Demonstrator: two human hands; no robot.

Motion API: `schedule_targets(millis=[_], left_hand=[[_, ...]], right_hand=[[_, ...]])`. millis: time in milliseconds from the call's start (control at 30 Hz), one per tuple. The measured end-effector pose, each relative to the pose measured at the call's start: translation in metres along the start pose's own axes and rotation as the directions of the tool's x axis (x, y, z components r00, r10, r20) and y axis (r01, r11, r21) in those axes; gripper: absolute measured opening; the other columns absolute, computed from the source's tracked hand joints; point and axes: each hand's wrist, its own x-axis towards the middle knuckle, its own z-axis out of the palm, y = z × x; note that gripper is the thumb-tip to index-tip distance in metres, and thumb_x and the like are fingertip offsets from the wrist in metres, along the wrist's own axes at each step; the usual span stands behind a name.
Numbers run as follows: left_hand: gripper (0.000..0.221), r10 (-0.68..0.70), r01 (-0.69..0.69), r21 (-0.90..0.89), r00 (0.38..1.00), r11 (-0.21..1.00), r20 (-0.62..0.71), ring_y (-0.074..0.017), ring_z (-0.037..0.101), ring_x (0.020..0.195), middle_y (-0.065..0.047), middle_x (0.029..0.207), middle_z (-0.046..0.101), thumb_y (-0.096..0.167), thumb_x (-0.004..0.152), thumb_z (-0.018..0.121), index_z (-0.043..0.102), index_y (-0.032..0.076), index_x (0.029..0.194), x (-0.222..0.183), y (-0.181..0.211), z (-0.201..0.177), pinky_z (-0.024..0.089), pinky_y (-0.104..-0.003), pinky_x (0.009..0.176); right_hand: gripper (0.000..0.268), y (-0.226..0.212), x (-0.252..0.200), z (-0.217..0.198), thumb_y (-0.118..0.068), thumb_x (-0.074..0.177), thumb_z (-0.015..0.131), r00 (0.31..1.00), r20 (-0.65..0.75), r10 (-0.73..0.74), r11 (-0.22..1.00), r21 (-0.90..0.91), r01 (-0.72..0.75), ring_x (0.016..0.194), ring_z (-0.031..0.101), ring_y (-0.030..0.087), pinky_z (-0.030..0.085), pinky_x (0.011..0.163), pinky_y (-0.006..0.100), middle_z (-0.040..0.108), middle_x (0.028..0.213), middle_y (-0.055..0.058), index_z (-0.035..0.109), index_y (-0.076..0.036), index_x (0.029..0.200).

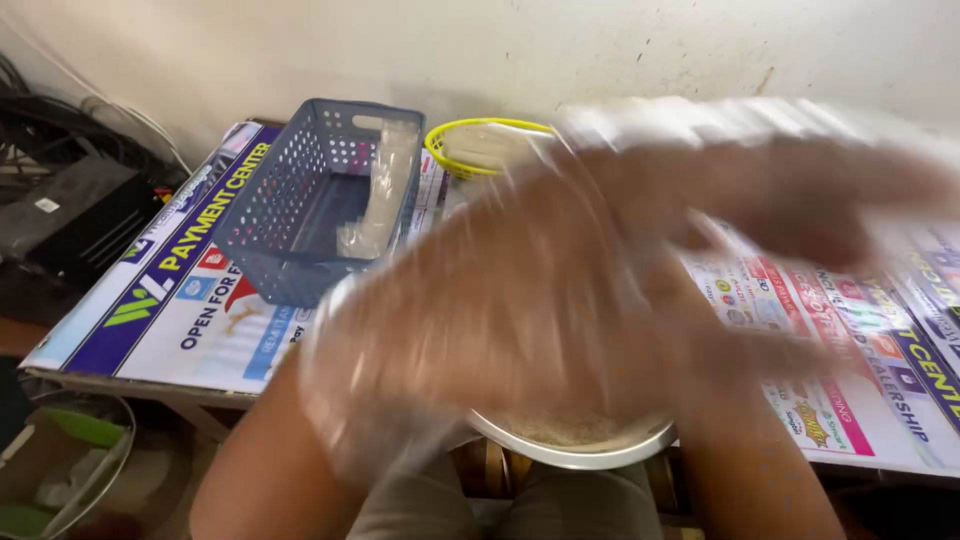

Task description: Packaging brown powder into small plastic bags using a spoon and spatula at a workstation

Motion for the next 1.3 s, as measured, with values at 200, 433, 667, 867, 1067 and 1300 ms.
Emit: schedule_targets(millis=[200,433,667,867,1067,1300], left_hand=[[0.025,-0.05,0.092,0.361,0.991,0.928,-0.125,-0.0146,0.076,0.079,-0.006,0.094,0.08,0.012,0.082,0.077,0.073,0.009,0.107,0.058,-0.128,0.02,0.066,-0.025,0.073],[0.024,-0.624,0.612,0.625,0.742,0.485,-0.243,-0.0359,0.073,0.102,-0.01,0.092,0.077,0.031,0.088,0.06,0.081,0.022,0.094,0.058,-0.355,0.058,0.058,-0.057,0.085],[0.037,-0.711,0.596,0.741,0.663,0.31,-0.236,-0.0421,0.068,0.113,-0.019,0.111,0.074,0.027,0.094,0.053,0.077,0.005,0.111,0.058,-0.354,0.065,0.053,-0.063,0.091],[0.035,-0.633,0.66,0.669,0.687,0.341,-0.356,-0.0448,0.068,0.109,-0.019,0.112,0.07,0.026,0.098,0.051,0.072,0.003,0.115,0.056,-0.363,0.058,0.059,-0.056,0.086],[0.027,-0.558,0.508,0.779,0.79,0.366,-0.253,-0.0444,0.061,0.119,-0.015,0.115,0.068,0.025,0.098,0.06,0.073,0.006,0.112,0.048,-0.35,0.056,0.053,-0.056,0.098],[0.027,-0.612,0.443,0.81,0.779,0.386,-0.134,-0.0334,0.062,0.123,-0.008,0.116,0.076,0.027,0.097,0.062,0.079,0.012,0.111,0.052,-0.355,0.047,0.041,-0.058,0.105]], right_hand=[[0.009,0.0,-0.024,0.029,-0.02,0.098,0.068,0.982,-0.094,0.165,0.985,-0.032,-0.169,0.063,0.064,0.01,0.048,0.055,0.025,0.069,0.079,0.003,0.066,-0.012,0.094],[0.019,0.037,-0.012,0.026,-0.018,0.096,0.075,0.991,-0.128,0.031,0.997,0.078,-0.021,0.065,0.073,0.019,0.056,0.048,0.023,0.073,0.077,0.015,0.072,0.0,0.102],[0.018,0.024,-0.018,0.03,-0.016,0.095,0.073,0.996,-0.078,0.042,0.998,0.054,-0.038,0.065,0.073,0.021,0.056,0.051,0.027,0.074,0.077,0.016,0.073,0.0,0.102],[0.018,0.022,-0.018,0.035,-0.016,0.094,0.073,0.997,-0.058,0.055,0.998,0.004,-0.055,0.065,0.073,0.021,0.056,0.055,0.029,0.074,0.077,0.016,0.074,-0.001,0.103],[0.018,0.016,-0.02,0.035,-0.017,0.094,0.074,0.997,-0.054,0.057,0.998,-0.019,-0.058,0.064,0.073,0.021,0.056,0.059,0.031,0.075,0.077,0.015,0.075,-0.001,0.102],[0.018,0.02,-0.02,0.036,-0.018,0.094,0.074,0.997,-0.051,0.065,0.998,-0.02,-0.066,0.066,0.073,0.021,0.055,0.058,0.03,0.075,0.078,0.015,0.074,-0.002,0.102]])
